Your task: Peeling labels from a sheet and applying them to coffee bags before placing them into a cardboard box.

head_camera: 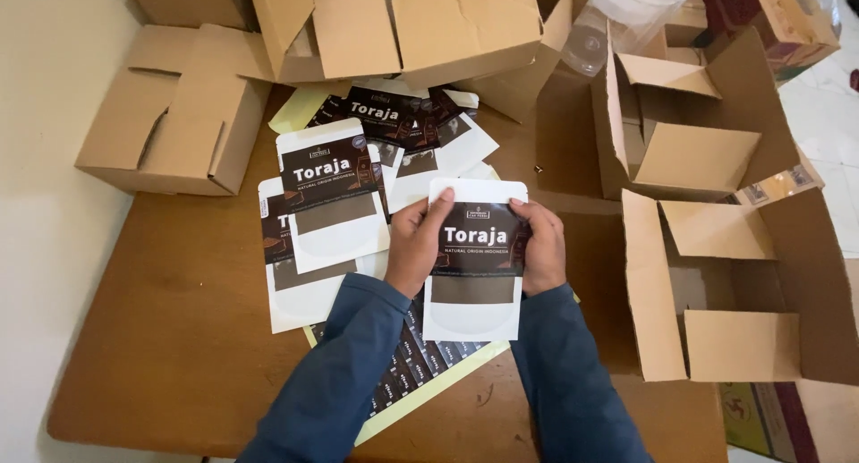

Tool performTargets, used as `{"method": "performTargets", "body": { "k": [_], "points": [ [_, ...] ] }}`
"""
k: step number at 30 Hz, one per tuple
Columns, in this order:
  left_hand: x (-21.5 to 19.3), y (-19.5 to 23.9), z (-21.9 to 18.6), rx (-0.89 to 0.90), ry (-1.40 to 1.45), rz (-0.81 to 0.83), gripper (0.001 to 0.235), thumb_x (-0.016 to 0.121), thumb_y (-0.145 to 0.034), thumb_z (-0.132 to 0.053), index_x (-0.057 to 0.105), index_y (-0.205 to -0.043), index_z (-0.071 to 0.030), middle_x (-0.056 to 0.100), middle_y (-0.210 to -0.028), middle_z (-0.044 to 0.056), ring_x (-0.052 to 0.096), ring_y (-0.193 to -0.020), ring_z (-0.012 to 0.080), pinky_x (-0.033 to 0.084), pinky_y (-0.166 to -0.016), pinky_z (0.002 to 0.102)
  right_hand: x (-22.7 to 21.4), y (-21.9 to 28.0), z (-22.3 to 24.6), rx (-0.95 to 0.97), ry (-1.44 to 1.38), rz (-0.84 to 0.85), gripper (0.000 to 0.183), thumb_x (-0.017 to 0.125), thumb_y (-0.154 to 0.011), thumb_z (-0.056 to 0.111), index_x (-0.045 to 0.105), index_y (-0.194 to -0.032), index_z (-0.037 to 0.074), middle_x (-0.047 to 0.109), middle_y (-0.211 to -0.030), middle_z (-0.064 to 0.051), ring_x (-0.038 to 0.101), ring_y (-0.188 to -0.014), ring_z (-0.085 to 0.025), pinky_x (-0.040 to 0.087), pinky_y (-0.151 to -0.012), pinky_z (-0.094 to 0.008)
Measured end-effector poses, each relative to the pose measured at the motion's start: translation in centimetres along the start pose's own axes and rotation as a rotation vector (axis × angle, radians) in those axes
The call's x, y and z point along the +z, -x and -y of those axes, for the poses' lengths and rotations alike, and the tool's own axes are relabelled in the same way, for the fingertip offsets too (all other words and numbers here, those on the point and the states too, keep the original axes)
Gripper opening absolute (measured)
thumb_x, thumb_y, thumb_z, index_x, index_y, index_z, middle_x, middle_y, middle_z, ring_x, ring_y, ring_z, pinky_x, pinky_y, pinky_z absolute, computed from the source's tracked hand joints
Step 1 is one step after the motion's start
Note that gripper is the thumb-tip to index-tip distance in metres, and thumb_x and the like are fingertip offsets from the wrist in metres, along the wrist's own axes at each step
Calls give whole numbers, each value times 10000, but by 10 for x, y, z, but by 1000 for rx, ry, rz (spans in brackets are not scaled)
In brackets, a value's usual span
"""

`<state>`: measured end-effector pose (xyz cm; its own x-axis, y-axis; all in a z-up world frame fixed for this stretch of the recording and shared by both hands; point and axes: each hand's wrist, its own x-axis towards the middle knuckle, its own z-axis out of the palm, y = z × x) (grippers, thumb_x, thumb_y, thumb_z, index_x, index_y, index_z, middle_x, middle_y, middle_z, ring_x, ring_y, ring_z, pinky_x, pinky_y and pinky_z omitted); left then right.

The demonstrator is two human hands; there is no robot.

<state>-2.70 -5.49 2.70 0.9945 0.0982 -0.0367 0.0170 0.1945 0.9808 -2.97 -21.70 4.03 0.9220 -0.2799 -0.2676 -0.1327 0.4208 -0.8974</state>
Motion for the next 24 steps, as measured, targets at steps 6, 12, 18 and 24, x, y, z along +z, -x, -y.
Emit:
{"method": "performTargets", "body": {
  "k": [6,12,18,24],
  "points": [
    [-8,-9,36,-79,-3,-5,422,719,-975,-402,752,-695,-88,639,-529,29,552,-535,77,455,-535,230,13,5,1,-7,78,22,136,723,-894,151,717,-788,65,571,-680,-66,593,-669,-158,580,-668,-320],
    [-11,-12,43,-110,15,-7,418,728,-969,-406,777,-740,-59,684,-579,77,593,-562,111,491,-546,265,12,2,-2,-1,87,39,194,730,-917,164,684,-752,74,548,-679,-57,589,-631,-164,571,-557,-313],
    [0,-2,7,-107,27,-21,396,748,-948,-417,799,-803,-52,704,-633,86,628,-612,128,524,-588,285,2,-12,-14,26,69,25,147,739,-899,174,696,-799,75,547,-654,-59,605,-578,-172,589,-490,-335],
    [-6,-4,16,-81,10,-30,388,735,-964,-395,805,-811,-46,721,-640,97,645,-631,131,530,-602,290,7,-4,-5,28,73,52,172,734,-911,179,695,-800,54,569,-639,-73,603,-572,-162,592,-466,-336]
  ]
}}
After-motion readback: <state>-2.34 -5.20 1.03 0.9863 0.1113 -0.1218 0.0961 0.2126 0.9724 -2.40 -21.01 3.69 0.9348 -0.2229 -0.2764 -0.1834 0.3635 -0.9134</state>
